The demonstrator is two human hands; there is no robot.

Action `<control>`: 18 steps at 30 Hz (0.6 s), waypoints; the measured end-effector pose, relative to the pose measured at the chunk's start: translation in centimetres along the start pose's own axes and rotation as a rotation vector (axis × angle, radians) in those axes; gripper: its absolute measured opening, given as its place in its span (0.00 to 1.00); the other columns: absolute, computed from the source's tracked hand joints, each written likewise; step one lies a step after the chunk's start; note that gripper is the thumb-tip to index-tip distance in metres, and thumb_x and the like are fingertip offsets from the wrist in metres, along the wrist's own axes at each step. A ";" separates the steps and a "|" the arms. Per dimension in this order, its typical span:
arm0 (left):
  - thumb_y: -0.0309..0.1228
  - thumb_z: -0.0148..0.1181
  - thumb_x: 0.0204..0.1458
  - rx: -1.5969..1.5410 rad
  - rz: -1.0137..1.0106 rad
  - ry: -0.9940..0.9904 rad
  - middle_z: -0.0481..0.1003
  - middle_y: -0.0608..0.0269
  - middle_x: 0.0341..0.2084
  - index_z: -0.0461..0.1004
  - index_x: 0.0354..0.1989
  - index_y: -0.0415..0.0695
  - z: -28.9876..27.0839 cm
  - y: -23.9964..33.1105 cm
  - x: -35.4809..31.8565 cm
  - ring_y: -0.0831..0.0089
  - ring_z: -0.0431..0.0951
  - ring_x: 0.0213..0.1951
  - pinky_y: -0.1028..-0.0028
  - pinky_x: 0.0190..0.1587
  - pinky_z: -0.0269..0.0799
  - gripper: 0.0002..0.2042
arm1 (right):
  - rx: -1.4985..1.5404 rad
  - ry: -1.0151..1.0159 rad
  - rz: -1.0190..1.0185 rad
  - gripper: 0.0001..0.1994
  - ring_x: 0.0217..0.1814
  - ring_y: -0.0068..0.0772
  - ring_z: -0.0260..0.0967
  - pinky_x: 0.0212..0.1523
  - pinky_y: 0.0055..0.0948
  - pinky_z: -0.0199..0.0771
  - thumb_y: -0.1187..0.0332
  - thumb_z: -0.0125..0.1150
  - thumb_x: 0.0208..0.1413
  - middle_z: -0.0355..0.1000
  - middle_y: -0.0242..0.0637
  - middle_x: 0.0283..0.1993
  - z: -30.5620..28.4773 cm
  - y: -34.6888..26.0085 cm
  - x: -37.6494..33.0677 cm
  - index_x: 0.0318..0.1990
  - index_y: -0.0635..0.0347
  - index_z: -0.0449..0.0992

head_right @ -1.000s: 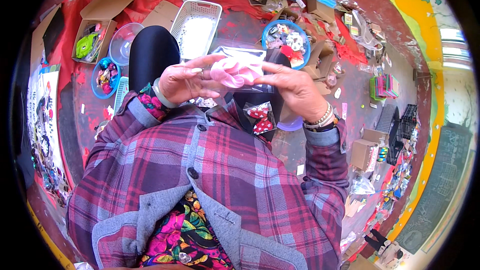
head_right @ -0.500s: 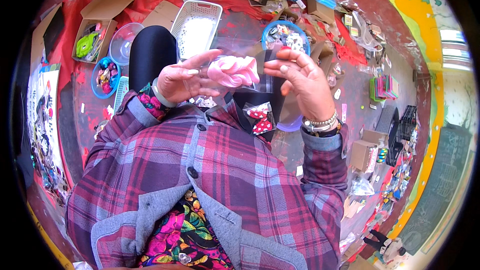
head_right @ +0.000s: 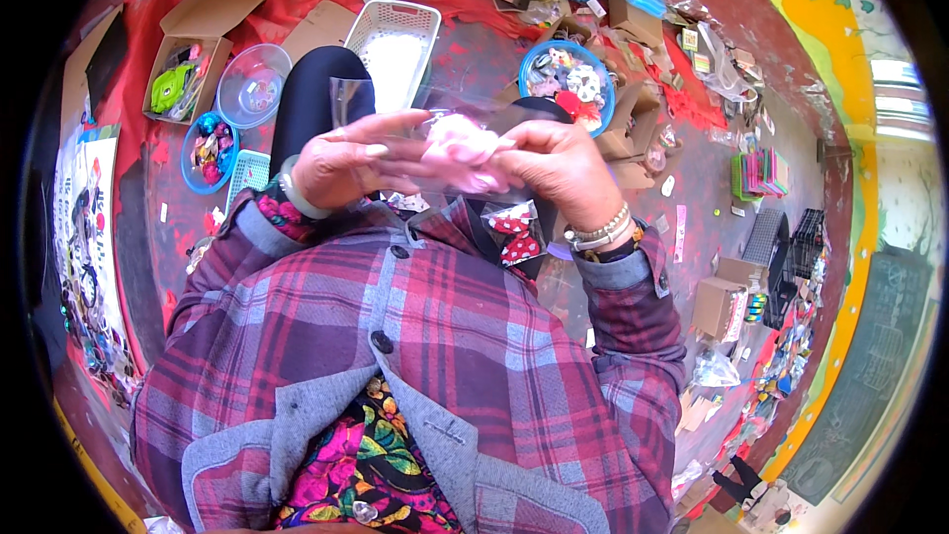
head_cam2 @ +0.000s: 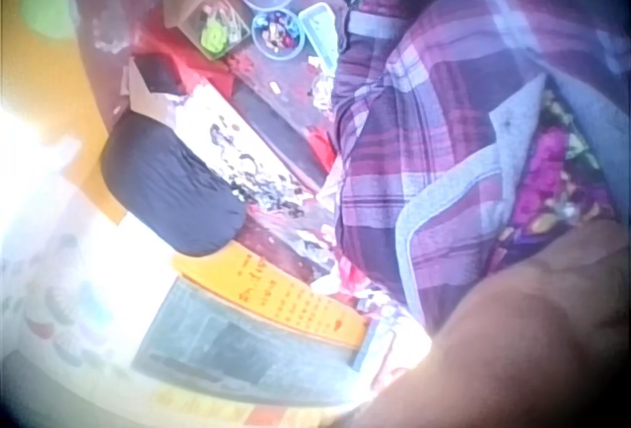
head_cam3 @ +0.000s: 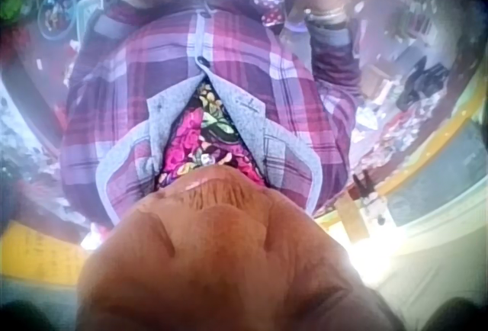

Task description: The person sits on the floor and packs small pink and red decorative items into clear plastic bags. They pick up the items from a white basket, place them into the bags, and seal them by hand. The person handles the items one at a time, occasionally adjusting the contents within the bags.

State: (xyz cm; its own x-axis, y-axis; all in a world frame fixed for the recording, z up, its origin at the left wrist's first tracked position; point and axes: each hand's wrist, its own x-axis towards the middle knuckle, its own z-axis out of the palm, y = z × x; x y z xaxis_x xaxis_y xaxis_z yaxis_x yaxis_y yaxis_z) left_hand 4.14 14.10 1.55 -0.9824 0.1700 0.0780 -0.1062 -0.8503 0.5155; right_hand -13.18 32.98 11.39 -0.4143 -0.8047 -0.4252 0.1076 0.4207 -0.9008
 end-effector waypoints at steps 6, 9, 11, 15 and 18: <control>0.27 0.45 0.54 0.091 0.000 0.405 0.67 0.41 0.48 0.52 0.59 0.36 -1.4 1.9 -5.6 0.55 0.71 0.49 0.66 0.48 0.71 0.24 | 0.241 0.120 -0.179 0.05 0.21 0.12 0.58 0.22 0.13 0.55 0.72 0.58 0.48 0.69 0.27 0.25 -1.7 1.3 1.2 0.32 0.61 0.71; 0.26 0.45 0.53 0.040 0.022 0.433 0.67 0.42 0.47 0.52 0.59 0.35 -2.2 1.8 -7.2 0.54 0.72 0.48 0.66 0.47 0.72 0.24 | 0.332 0.085 -0.115 0.06 0.21 0.11 0.59 0.22 0.12 0.55 0.73 0.57 0.48 0.69 0.27 0.26 -0.7 0.9 1.9 0.34 0.59 0.69; 0.26 0.46 0.53 0.013 0.054 0.448 0.68 0.42 0.46 0.52 0.59 0.35 -2.3 1.5 -7.3 0.54 0.72 0.47 0.67 0.46 0.72 0.24 | 0.322 0.038 -0.150 0.08 0.22 0.11 0.59 0.21 0.11 0.55 0.74 0.55 0.47 0.69 0.27 0.28 0.8 0.2 2.1 0.36 0.59 0.69; 0.25 0.46 0.53 0.001 0.084 0.398 0.64 0.41 0.51 0.52 0.60 0.36 -1.6 1.3 -6.6 0.54 0.67 0.52 0.64 0.51 0.68 0.24 | 0.350 -0.068 -0.221 0.17 0.23 0.11 0.58 0.22 0.11 0.55 0.78 0.51 0.45 0.70 0.30 0.33 1.8 0.4 2.8 0.47 0.63 0.68; 0.25 0.46 0.52 -0.007 0.127 0.318 0.60 0.41 0.55 0.51 0.60 0.37 -1.7 1.0 -6.3 0.55 0.62 0.57 0.62 0.55 0.62 0.26 | 0.319 -0.111 -0.199 0.20 0.26 0.14 0.63 0.24 0.13 0.61 0.79 0.50 0.45 0.71 0.31 0.36 0.9 0.9 2.9 0.49 0.64 0.68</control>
State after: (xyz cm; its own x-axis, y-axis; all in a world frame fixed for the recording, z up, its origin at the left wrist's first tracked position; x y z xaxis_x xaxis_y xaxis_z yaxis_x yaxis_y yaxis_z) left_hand 9.96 11.37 0.09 -0.9866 -0.1000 -0.1292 0.0197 -0.8580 0.5132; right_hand -13.47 30.60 9.27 -0.3571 -0.9052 -0.2306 0.3178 0.1144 -0.9412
